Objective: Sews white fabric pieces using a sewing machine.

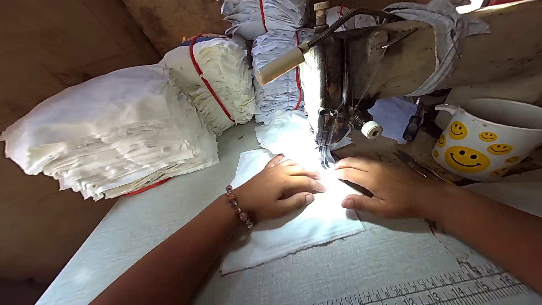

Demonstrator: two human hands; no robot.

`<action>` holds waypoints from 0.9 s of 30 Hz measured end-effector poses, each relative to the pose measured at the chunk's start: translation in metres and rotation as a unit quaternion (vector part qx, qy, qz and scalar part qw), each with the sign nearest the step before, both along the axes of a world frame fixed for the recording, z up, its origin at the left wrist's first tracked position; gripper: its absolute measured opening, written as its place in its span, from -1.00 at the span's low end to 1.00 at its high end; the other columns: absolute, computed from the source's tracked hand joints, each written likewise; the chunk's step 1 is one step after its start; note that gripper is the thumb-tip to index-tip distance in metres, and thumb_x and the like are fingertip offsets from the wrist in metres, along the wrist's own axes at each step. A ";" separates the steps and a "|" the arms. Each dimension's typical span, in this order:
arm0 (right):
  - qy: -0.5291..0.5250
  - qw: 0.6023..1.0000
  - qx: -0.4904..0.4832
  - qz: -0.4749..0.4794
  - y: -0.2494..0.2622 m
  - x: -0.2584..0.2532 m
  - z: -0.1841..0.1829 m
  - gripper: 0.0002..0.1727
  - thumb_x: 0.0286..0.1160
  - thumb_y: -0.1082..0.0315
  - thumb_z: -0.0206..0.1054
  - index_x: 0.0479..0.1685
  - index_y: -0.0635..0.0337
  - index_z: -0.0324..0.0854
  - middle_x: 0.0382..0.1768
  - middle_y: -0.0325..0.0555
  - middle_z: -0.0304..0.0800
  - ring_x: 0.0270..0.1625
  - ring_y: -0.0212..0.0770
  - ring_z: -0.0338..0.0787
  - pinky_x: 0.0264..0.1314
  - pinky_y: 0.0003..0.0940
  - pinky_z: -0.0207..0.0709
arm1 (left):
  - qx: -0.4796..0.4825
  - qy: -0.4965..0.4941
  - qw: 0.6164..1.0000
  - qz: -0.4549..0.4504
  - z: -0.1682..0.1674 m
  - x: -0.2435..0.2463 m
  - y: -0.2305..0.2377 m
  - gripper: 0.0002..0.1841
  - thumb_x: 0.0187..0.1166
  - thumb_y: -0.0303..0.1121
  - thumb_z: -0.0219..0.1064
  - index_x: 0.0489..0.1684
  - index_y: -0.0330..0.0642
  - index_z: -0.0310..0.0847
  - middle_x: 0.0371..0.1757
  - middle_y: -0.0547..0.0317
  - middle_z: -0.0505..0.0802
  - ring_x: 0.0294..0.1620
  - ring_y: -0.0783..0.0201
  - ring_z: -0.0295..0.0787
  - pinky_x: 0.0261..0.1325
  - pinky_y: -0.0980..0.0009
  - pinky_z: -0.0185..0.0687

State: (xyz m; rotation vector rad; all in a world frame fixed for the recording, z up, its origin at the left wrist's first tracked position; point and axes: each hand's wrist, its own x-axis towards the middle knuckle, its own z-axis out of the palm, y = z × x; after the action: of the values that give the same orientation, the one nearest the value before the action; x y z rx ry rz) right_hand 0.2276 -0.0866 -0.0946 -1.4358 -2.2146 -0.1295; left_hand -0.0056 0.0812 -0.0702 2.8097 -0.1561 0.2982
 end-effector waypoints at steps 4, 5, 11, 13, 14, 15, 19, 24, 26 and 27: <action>-0.014 0.994 -0.091 -0.057 -0.002 -0.004 0.008 -0.21 0.68 -0.31 -0.06 0.26 0.26 0.72 0.34 0.02 0.73 0.44 -0.06 0.68 0.45 -0.09 0.55 | 0.005 0.035 0.999 0.038 0.004 0.000 0.007 -0.54 0.71 0.03 0.09 0.24 0.06 0.84 0.42 0.26 0.80 0.66 0.13 0.49 0.61 -0.24 0.24; -0.027 0.996 -0.062 -0.052 -0.003 -0.004 0.006 -0.19 0.68 -0.33 -0.10 0.25 0.24 0.72 0.33 0.02 0.74 0.45 -0.07 0.69 0.46 -0.12 0.55 | 0.010 0.036 0.998 0.053 0.003 0.001 0.007 -0.54 0.70 0.03 0.09 0.24 0.05 0.84 0.44 0.24 0.79 0.68 0.09 0.46 0.61 -0.25 0.24; -0.048 0.996 0.058 0.044 -0.002 -0.004 -0.006 -0.25 0.73 -0.29 -0.15 0.05 0.13 0.78 0.05 -0.12 0.84 0.27 -0.20 0.77 0.37 -0.33 0.60 | 0.005 0.113 0.977 0.180 0.012 0.003 -0.007 -0.50 0.78 -0.02 -0.02 0.52 0.08 0.67 0.68 0.25 0.59 0.85 0.07 0.17 0.68 -0.49 -0.18; -0.050 0.997 0.050 0.009 -0.002 -0.003 -0.005 -0.22 0.72 -0.31 -0.18 0.06 0.13 0.80 0.11 -0.11 0.85 0.33 -0.19 0.76 0.40 -0.29 0.60 | -0.005 0.173 0.954 0.245 0.020 0.005 -0.022 -0.48 0.83 -0.03 -0.10 0.66 0.12 0.52 0.78 0.30 0.44 0.91 0.09 -0.02 0.70 -0.50 -0.40; -0.052 0.997 0.053 -0.003 -0.003 -0.003 -0.005 -0.20 0.72 -0.32 -0.20 0.08 0.13 0.80 0.12 -0.11 0.85 0.34 -0.18 0.76 0.41 -0.27 0.60 | -0.008 0.207 0.938 0.277 0.023 0.006 -0.030 -0.46 0.86 -0.03 -0.18 0.74 0.14 0.42 0.84 0.32 0.34 0.94 0.08 -0.15 0.71 -0.52 -0.49; -0.053 0.997 0.064 -0.005 -0.003 -0.004 -0.005 -0.19 0.72 -0.33 -0.22 0.12 0.12 0.80 0.13 -0.11 0.85 0.35 -0.17 0.75 0.42 -0.27 0.59 | -0.008 0.238 0.922 0.304 0.026 0.008 -0.040 -0.43 0.87 -0.01 -0.25 0.80 0.15 0.32 0.89 0.33 0.24 0.96 0.05 -0.25 0.69 -0.53 -0.53; -0.038 0.992 0.092 0.083 -0.010 -0.013 -0.002 -0.20 0.78 -0.30 -0.26 0.23 0.14 0.74 0.16 -0.06 0.86 0.36 -0.12 0.77 0.49 -0.19 0.57 | -0.015 0.309 0.882 0.355 0.034 0.008 -0.080 -0.34 0.87 0.14 -0.37 0.89 0.16 0.11 0.93 0.04 0.09 0.93 -0.28 -0.40 0.56 -0.71 -0.48; -0.048 0.986 0.102 0.121 -0.010 -0.014 -0.005 -0.21 0.78 -0.30 -0.26 0.11 0.13 0.77 0.02 -0.06 0.88 0.18 -0.13 0.83 0.28 -0.27 0.65 | -0.027 0.373 0.862 0.343 0.049 0.006 -0.109 -0.28 0.83 0.23 -0.29 0.97 0.23 -0.21 0.94 -0.15 -0.07 0.91 -0.42 -0.43 0.52 -0.75 -0.40; -0.041 0.989 0.090 0.111 -0.010 -0.012 -0.005 -0.20 0.77 -0.32 -0.24 0.11 0.13 0.77 0.03 -0.05 0.87 0.18 -0.12 0.83 0.25 -0.24 0.67 | -0.039 0.394 0.862 0.316 0.067 0.003 -0.107 -0.28 0.82 0.21 -0.13 0.95 0.21 -0.12 0.90 -0.18 0.08 0.89 -0.36 -0.16 0.58 -0.62 -0.07; -0.033 0.990 0.084 0.108 -0.009 -0.011 -0.005 -0.21 0.76 -0.32 -0.22 0.11 0.14 0.77 0.02 -0.05 0.87 0.16 -0.11 0.82 0.20 -0.23 0.68 | -0.043 0.368 0.875 0.310 0.079 0.000 -0.098 -0.36 0.82 0.15 -0.01 0.85 0.15 0.21 0.75 -0.15 0.41 0.75 -0.24 0.27 0.53 -0.41 0.29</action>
State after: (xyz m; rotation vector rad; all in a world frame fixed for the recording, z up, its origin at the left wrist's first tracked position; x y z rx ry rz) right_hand 0.2166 -0.0952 -0.1000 -1.1100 -2.3349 -0.2864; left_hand -0.0055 -0.0172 0.0092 2.5839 0.9069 -0.6260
